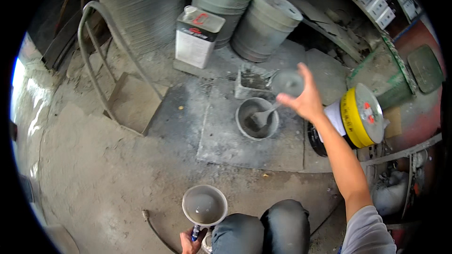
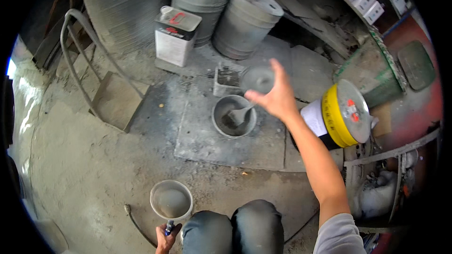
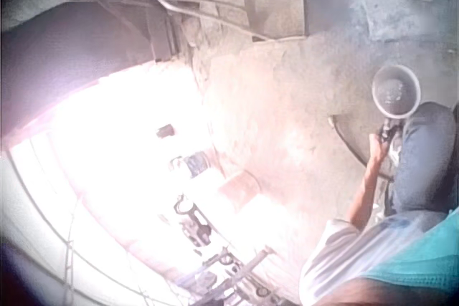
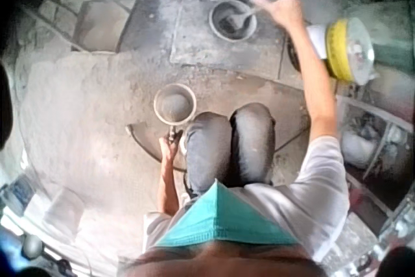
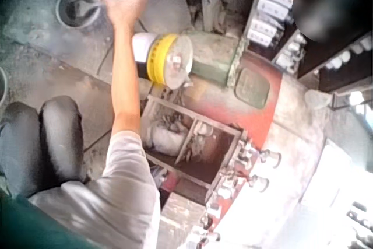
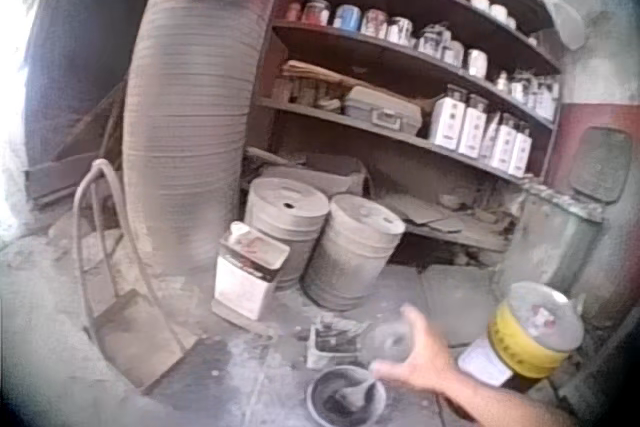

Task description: The person walks into a garage, retrieves a paint can and a spray gun, then mixes paint in a bucket using a stirrer. They pour the mixed paint into the spray gun, test the spray, and return the can to a shelf.

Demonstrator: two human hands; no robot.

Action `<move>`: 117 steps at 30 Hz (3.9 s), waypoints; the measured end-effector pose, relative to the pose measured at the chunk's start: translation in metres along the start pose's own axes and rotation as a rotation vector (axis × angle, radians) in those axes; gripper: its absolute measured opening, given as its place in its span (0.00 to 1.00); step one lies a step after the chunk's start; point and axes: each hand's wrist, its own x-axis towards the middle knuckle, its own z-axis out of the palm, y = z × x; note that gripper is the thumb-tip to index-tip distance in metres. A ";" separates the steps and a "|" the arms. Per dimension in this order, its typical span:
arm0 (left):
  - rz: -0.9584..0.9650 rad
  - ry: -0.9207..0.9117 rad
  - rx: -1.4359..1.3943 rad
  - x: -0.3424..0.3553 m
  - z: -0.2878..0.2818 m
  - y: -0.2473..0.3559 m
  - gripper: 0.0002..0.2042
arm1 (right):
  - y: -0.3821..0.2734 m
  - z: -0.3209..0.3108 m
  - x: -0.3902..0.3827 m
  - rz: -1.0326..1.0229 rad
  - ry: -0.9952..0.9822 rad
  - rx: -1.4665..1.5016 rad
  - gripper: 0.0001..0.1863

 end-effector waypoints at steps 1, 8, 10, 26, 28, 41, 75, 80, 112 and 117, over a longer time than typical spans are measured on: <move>0.033 -0.018 0.053 0.007 0.005 0.008 0.16 | 0.020 -0.023 0.008 0.062 0.113 -0.070 0.55; 0.226 -0.154 0.253 0.041 0.025 0.048 0.22 | 0.081 -0.058 -0.067 0.241 -0.595 -0.810 0.61; 0.232 -0.161 0.337 0.049 0.031 0.057 0.24 | 0.045 -0.059 -0.084 0.145 -0.686 -0.633 0.60; 0.437 -0.186 0.633 0.067 0.088 0.071 0.21 | -0.024 -0.038 -0.151 -0.294 -0.878 0.238 0.60; 0.467 -0.224 0.647 0.068 0.085 0.072 0.21 | -0.023 -0.040 -0.157 -0.391 -0.865 0.233 0.56; 0.571 -0.478 0.782 0.083 0.057 0.076 0.22 | -0.016 -0.041 -0.181 -1.167 -0.626 0.036 0.26; 1.170 -0.368 -0.122 0.118 0.235 0.148 0.37 | -0.021 0.054 -0.191 0.908 -0.187 0.978 0.14; 1.138 -0.448 0.171 0.060 0.116 0.221 0.32 | -0.028 0.016 -0.163 0.738 0.003 1.151 0.05; 0.028 0.158 -0.148 0.071 -0.070 -0.012 0.08 | 0.128 -0.007 -0.175 1.087 -0.143 0.844 0.12; 0.142 -0.178 -0.096 0.049 -0.007 0.026 0.14 | 0.115 0.005 -0.188 1.065 -0.114 0.945 0.11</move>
